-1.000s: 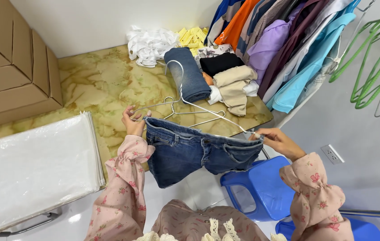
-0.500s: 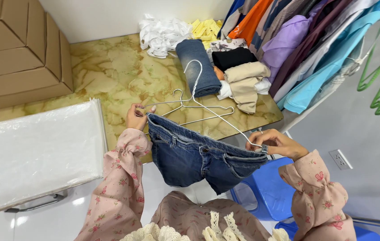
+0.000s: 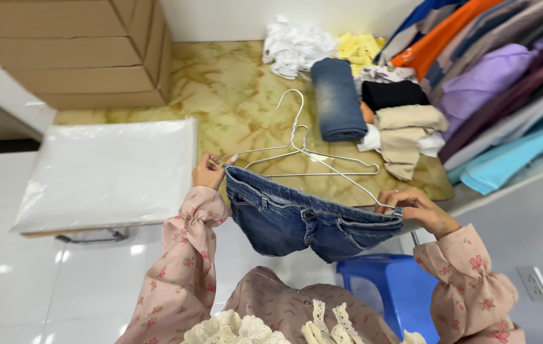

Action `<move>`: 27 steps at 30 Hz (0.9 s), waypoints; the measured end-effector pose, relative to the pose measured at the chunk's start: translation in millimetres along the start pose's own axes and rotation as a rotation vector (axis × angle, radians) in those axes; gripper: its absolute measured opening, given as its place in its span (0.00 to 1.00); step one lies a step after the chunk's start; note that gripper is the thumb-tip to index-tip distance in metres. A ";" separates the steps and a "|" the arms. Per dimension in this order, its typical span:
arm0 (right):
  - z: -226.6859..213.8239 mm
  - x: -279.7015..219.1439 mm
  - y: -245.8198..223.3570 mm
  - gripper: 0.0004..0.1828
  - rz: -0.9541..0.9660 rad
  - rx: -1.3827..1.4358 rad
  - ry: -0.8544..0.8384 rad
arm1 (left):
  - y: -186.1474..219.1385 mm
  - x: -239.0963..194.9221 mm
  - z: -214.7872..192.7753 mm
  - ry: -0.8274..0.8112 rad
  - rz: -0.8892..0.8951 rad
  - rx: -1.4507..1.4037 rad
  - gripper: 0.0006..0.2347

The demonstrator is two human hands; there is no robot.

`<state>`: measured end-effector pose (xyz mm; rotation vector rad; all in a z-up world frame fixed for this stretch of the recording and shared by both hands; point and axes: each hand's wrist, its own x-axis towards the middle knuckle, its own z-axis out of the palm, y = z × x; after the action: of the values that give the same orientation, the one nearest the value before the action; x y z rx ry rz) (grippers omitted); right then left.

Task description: Hanging clothes on a garment rack using hangers

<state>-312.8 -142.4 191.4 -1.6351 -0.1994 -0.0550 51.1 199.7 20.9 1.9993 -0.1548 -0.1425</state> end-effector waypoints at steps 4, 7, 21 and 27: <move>8.4 25.4 6.1 0.18 -0.031 0.038 -0.053 | -14.7 -10.6 -20.5 0.073 -0.015 -0.012 0.24; 20.7 46.2 8.7 0.15 -0.137 0.150 -0.157 | -26.0 -16.0 -31.0 0.074 -0.061 0.007 0.22; 31.8 80.4 1.3 0.09 -0.036 0.061 -0.201 | -48.7 -28.8 -76.7 0.185 -0.122 0.009 0.24; 8.8 69.4 48.2 0.09 0.066 0.002 -0.029 | -63.6 -19.8 -91.5 0.216 -0.114 0.046 0.22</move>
<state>-237.4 -129.9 154.1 -1.6399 -0.1678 0.0193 50.0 311.2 2.0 2.0549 0.0945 0.0051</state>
